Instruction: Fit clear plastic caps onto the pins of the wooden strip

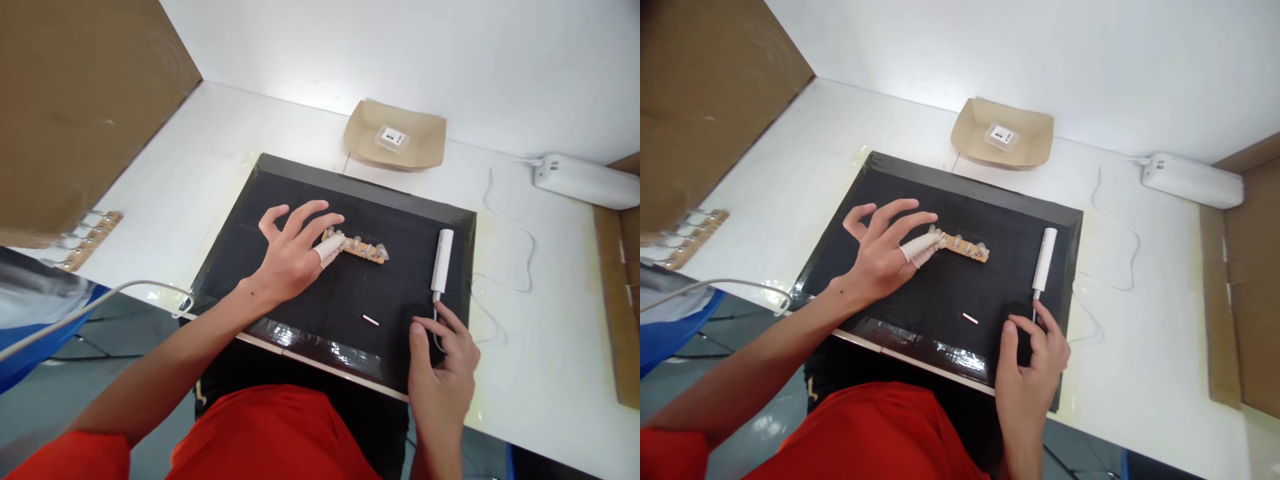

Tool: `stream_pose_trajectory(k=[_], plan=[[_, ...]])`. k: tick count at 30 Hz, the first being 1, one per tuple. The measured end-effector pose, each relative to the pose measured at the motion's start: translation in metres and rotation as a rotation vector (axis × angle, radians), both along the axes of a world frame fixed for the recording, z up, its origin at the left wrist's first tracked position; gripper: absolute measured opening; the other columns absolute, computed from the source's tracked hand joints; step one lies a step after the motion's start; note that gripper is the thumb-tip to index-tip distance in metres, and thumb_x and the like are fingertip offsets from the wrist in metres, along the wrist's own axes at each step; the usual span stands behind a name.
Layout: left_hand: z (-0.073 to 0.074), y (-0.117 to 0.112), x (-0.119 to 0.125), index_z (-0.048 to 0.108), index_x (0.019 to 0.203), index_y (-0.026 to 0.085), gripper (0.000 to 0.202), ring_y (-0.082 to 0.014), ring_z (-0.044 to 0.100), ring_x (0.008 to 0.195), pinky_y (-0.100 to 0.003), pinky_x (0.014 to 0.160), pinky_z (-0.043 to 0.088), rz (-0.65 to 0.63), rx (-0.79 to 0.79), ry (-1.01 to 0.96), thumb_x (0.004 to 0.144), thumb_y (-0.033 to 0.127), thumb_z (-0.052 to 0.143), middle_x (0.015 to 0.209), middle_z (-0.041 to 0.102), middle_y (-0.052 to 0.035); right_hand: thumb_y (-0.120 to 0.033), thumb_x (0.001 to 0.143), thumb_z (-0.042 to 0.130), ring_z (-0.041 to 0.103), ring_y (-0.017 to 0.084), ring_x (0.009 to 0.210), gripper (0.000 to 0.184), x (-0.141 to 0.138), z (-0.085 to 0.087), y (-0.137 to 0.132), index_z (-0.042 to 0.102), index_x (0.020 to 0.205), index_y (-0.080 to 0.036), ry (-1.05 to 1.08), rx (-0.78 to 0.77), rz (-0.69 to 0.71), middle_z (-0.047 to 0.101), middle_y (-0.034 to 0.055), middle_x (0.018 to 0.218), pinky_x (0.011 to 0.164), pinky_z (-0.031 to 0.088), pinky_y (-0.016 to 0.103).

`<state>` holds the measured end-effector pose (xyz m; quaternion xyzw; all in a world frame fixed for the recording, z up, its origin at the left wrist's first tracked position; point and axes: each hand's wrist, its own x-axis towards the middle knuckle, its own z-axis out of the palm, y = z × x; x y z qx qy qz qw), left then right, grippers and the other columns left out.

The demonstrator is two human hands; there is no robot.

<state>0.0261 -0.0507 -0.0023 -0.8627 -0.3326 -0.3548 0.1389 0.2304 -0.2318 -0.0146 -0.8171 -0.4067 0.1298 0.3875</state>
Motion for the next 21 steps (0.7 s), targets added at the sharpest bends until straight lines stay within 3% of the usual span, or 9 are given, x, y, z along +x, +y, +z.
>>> stream_pose_trajectory(k=[9,21], plan=[[-0.01,-0.006,-0.001,0.073,0.093,0.027,0.008,-0.0255,0.068,0.121,-0.047,0.106,0.028,0.006,-0.039,-0.071,0.097,0.02,0.076,0.115,0.081,0.0,-0.05,0.095,0.063,0.055,0.031,0.133,0.029,-0.001,-0.001,0.002,0.075,0.1,-0.024,0.013,-0.012,0.003,0.067,0.0117,0.141,0.113,0.038,0.054],[-0.014,0.007,0.003,0.076,0.089,0.03,0.012,-0.0248,0.063,0.123,-0.046,0.104,0.026,-0.007,-0.06,-0.056,0.097,0.021,0.075,0.117,0.079,0.002,-0.049,0.097,0.063,0.057,0.03,0.133,0.028,-0.002,-0.001,0.001,0.075,0.101,-0.024,-0.01,0.009,0.02,0.068,0.0112,0.139,0.112,0.04,0.052]])
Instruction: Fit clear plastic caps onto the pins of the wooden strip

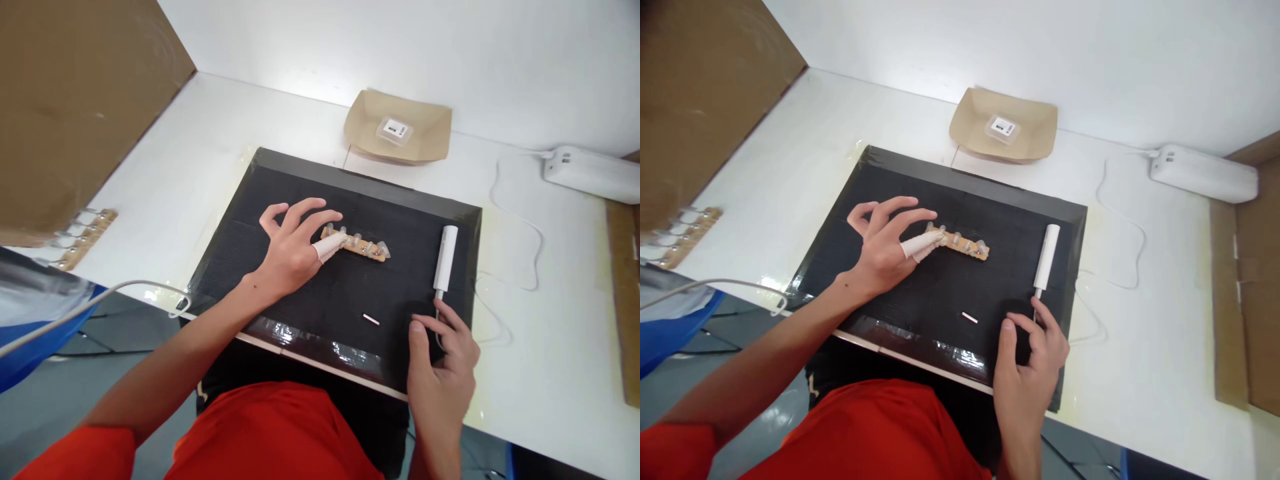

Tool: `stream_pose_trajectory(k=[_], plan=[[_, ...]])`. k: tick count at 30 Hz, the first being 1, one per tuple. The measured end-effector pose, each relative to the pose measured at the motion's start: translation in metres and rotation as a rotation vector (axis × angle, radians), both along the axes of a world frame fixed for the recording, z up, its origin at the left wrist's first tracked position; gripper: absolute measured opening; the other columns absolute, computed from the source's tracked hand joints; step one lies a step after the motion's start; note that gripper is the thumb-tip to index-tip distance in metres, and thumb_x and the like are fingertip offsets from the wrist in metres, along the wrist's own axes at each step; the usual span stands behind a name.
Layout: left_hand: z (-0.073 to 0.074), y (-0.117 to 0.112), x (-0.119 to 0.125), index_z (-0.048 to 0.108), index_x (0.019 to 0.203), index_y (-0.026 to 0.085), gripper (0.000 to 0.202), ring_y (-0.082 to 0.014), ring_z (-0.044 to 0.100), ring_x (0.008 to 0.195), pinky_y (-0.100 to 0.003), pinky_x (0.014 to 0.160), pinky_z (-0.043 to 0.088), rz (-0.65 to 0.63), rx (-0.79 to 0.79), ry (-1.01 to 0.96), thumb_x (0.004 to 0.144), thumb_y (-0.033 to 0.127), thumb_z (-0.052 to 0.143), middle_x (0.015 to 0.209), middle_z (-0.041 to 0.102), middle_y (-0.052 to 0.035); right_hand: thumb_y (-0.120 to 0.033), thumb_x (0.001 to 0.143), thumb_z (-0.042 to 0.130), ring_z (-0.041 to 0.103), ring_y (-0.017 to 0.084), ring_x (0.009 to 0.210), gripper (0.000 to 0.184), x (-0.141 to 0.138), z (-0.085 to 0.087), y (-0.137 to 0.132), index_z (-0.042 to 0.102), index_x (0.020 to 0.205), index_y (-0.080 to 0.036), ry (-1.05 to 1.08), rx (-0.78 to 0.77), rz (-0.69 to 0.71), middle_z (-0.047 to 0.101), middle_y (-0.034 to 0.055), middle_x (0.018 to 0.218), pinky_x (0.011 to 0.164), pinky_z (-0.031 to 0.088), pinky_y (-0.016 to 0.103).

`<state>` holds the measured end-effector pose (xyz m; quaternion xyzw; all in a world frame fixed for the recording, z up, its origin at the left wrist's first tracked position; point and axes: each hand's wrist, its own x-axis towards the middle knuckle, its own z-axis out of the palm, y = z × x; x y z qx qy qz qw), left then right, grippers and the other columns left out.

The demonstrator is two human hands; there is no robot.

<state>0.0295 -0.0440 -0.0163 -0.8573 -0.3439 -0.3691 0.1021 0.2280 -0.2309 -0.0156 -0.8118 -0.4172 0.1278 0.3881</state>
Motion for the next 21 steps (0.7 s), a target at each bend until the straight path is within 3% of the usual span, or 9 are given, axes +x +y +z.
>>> stream_pose_trajectory(k=[10,21], plan=[[-0.0023,-0.0034,-0.0047,0.077,0.085,0.029,0.013,-0.0281,0.06,0.128,-0.048,0.105,0.025,-0.005,-0.053,0.017,0.097,0.025,0.076,0.123,0.078,0.0009,-0.047,0.097,0.063,0.057,0.029,0.134,0.027,0.0006,-0.0027,-0.0014,0.075,0.1,-0.024,-0.006,0.001,-0.007,0.069,0.0114,0.138,0.114,0.04,0.052],[-0.0024,-0.0044,-0.0065,0.078,0.094,0.03,0.005,-0.0317,0.056,0.133,-0.049,0.106,0.025,0.016,-0.101,0.036,0.096,0.034,0.076,0.129,0.075,-0.0024,-0.048,0.097,0.063,0.056,0.029,0.135,0.027,-0.0007,0.0029,-0.0001,0.074,0.101,-0.024,0.012,-0.012,-0.014,0.068,0.0118,0.138,0.115,0.036,0.053]])
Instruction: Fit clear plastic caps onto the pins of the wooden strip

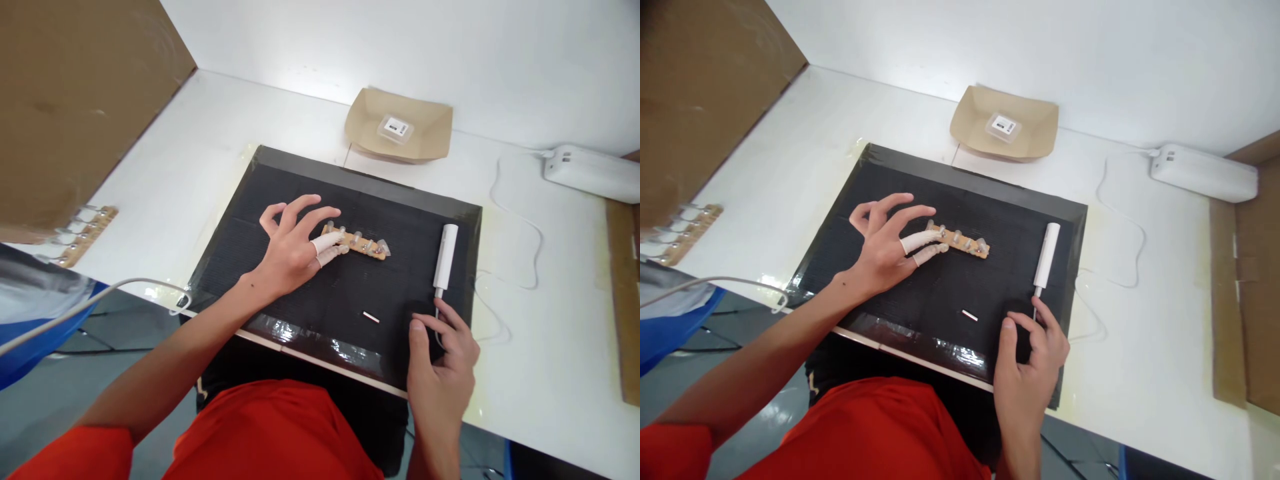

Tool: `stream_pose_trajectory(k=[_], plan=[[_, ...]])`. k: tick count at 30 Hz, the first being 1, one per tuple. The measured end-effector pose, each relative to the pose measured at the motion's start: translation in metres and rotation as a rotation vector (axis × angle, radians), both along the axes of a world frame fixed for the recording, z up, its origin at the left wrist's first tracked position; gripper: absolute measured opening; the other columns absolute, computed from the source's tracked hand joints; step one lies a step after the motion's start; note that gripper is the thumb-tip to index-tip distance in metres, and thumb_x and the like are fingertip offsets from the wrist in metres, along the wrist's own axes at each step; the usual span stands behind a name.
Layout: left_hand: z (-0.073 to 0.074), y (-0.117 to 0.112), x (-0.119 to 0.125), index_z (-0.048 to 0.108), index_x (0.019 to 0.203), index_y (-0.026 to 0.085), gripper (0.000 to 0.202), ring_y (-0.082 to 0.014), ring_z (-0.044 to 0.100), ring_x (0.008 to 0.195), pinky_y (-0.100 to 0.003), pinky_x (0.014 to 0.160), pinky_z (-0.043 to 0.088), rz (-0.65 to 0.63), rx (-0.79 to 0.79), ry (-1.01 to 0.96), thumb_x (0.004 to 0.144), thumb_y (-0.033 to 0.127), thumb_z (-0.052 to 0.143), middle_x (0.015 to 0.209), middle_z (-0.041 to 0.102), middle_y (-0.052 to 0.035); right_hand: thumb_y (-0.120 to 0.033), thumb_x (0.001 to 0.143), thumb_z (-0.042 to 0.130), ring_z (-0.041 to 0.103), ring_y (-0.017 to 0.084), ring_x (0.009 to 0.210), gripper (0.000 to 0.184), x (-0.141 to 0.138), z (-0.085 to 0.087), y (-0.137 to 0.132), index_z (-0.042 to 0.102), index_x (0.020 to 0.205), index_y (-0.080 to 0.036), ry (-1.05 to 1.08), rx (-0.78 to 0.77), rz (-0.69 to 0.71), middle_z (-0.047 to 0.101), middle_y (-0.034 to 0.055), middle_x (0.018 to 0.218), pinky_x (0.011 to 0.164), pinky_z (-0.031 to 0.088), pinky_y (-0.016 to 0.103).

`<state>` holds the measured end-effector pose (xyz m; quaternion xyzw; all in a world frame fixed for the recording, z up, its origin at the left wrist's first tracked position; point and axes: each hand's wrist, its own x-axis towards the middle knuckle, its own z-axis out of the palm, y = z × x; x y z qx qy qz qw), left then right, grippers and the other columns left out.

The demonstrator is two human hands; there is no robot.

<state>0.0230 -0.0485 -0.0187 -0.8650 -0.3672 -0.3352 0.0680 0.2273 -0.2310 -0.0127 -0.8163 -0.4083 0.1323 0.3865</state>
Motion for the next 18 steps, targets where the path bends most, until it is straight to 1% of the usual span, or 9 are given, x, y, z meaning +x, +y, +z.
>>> stream_pose_trajectory(k=[3,7,12,18], plan=[[0.0005,0.0001,0.0,0.079,0.093,0.031,0.008,-0.032,0.055,0.134,-0.048,0.105,0.024,0.014,-0.012,0.012,0.096,0.038,0.076,0.129,0.075,-0.0018,-0.048,0.096,0.062,0.055,0.029,0.136,0.027,0.0007,-0.0007,-0.0005,0.074,0.101,-0.024,0.005,-0.004,-0.003,0.068,0.0116,0.138,0.115,0.036,0.052],[0.0012,0.0004,0.0002,0.077,0.094,0.03,0.007,-0.0319,0.054,0.135,-0.048,0.105,0.025,-0.004,-0.023,-0.007,0.097,0.036,0.076,0.131,0.074,-0.0026,-0.047,0.097,0.063,0.055,0.03,0.136,0.027,0.0023,-0.0029,-0.0016,0.075,0.101,-0.023,-0.003,-0.006,-0.002,0.068,0.0118,0.138,0.115,0.036,0.053],[0.0001,0.0018,0.0015,0.077,0.091,0.03,0.006,-0.0302,0.055,0.133,-0.047,0.105,0.026,-0.01,0.023,-0.027,0.097,0.033,0.077,0.128,0.075,-0.0013,-0.048,0.097,0.063,0.056,0.029,0.136,0.027,0.0015,-0.0022,-0.001,0.074,0.101,-0.024,-0.008,0.006,-0.006,0.068,0.0113,0.138,0.116,0.036,0.053],[0.0,0.0021,0.002,0.079,0.089,0.03,0.011,-0.0317,0.056,0.132,-0.047,0.103,0.026,0.016,0.02,0.018,0.097,0.037,0.077,0.128,0.076,-0.0013,-0.048,0.096,0.063,0.055,0.03,0.136,0.028,-0.0001,0.0002,-0.0003,0.074,0.101,-0.024,0.005,-0.006,-0.014,0.068,0.0117,0.138,0.116,0.036,0.054]])
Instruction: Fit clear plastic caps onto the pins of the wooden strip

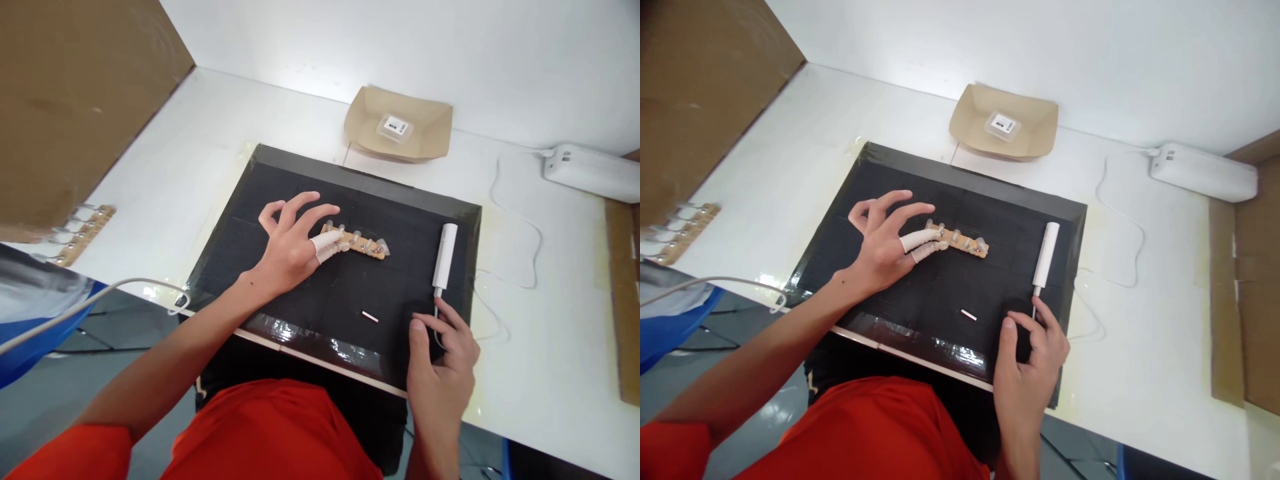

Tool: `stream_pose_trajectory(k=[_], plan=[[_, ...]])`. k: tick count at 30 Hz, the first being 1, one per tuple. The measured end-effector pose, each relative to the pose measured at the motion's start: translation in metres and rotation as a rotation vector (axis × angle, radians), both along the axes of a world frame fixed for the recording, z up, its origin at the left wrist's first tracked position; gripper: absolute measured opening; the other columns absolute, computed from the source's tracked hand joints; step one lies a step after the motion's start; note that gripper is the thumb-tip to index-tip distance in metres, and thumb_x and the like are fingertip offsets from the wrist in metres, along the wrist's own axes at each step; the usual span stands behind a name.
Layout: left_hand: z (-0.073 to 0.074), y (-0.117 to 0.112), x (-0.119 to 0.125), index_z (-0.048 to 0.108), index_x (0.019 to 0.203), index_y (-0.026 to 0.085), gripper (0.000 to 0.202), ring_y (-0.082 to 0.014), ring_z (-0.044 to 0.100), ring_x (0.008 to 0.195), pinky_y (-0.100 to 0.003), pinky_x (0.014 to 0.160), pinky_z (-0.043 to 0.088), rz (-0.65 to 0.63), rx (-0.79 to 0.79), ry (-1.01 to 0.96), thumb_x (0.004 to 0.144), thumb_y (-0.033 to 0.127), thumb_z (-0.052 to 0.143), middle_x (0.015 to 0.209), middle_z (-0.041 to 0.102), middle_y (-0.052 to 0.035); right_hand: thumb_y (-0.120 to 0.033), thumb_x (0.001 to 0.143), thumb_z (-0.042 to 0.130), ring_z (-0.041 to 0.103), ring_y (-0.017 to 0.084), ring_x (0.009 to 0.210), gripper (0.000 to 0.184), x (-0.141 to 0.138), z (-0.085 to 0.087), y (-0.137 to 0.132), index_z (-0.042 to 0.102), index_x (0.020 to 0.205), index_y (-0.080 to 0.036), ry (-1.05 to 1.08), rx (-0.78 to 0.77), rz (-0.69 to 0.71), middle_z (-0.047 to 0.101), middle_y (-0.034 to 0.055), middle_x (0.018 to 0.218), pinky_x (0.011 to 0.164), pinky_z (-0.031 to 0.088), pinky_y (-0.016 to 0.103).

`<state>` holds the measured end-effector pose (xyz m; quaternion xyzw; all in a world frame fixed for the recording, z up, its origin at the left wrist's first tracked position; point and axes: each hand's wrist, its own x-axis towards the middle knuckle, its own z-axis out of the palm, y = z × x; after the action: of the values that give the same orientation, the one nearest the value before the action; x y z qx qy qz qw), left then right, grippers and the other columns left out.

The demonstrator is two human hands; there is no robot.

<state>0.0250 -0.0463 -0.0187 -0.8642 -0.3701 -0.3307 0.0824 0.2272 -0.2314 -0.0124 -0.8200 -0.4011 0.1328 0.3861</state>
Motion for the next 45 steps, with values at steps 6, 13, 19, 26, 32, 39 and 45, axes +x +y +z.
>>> stream_pose_trajectory(k=[6,13,19,26,32,39,45], plan=[[-0.001,0.001,0.0,0.079,0.088,0.031,0.013,-0.0303,0.056,0.134,-0.046,0.106,0.025,-0.004,0.006,0.009,0.098,0.038,0.075,0.129,0.076,-0.0004,-0.049,0.096,0.063,0.055,0.03,0.136,0.028,0.001,-0.001,0.0,0.074,0.101,-0.024,0.006,-0.003,0.0,0.067,0.0115,0.138,0.118,0.034,0.055],[-0.002,0.002,0.0,0.073,0.085,0.028,0.014,-0.0305,0.058,0.132,-0.049,0.106,0.024,-0.049,0.02,-0.007,0.097,0.033,0.076,0.128,0.077,0.0007,-0.047,0.097,0.063,0.056,0.029,0.136,0.026,0.001,0.0,0.0,0.074,0.101,-0.024,-0.003,0.005,-0.001,0.068,0.0114,0.138,0.118,0.036,0.054],[-0.001,0.002,0.0,0.075,0.084,0.029,0.013,-0.0291,0.058,0.132,-0.049,0.109,0.023,-0.045,0.022,0.003,0.096,0.032,0.076,0.128,0.077,0.0014,-0.046,0.097,0.063,0.057,0.028,0.134,0.026,0.001,-0.001,0.0,0.074,0.1,-0.024,-0.022,0.019,0.014,0.069,0.0112,0.136,0.117,0.036,0.054],[0.0,0.003,0.0,0.079,0.086,0.031,0.014,-0.0328,0.057,0.133,-0.051,0.107,0.023,-0.011,-0.023,0.02,0.096,0.039,0.076,0.129,0.077,-0.0012,-0.048,0.097,0.062,0.056,0.029,0.136,0.027,0.001,0.001,0.002,0.074,0.1,-0.024,0.002,0.0,0.009,0.068,0.0117,0.138,0.118,0.034,0.054],[0.001,0.005,-0.002,0.077,0.099,0.031,0.008,-0.0338,0.056,0.135,-0.051,0.104,0.025,-0.018,-0.035,-0.004,0.095,0.038,0.078,0.132,0.075,-0.0027,-0.047,0.096,0.063,0.056,0.029,0.135,0.027,0.001,0.0,0.002,0.075,0.1,-0.023,-0.002,0.008,0.01,0.069,0.0118,0.136,0.117,0.035,0.054],[0.005,0.007,-0.003,0.078,0.098,0.031,0.003,-0.0328,0.056,0.136,-0.049,0.103,0.026,-0.026,-0.038,-0.032,0.095,0.031,0.078,0.134,0.074,-0.0009,-0.048,0.096,0.062,0.057,0.03,0.134,0.028,0.001,-0.001,0.003,0.075,0.1,-0.023,-0.01,0.01,0.022,0.069,0.0124,0.136,0.115,0.035,0.053],[0.009,0.011,-0.003,0.08,0.099,0.033,0.007,-0.033,0.055,0.138,-0.049,0.104,0.026,-0.001,-0.06,-0.04,0.099,0.031,0.073,0.134,0.074,-0.0004,-0.047,0.096,0.062,0.058,0.03,0.133,0.027,0.003,-0.002,0.003,0.075,0.099,-0.023,-0.022,0.018,0.025,0.069,0.0129,0.135,0.115,0.037,0.053]])
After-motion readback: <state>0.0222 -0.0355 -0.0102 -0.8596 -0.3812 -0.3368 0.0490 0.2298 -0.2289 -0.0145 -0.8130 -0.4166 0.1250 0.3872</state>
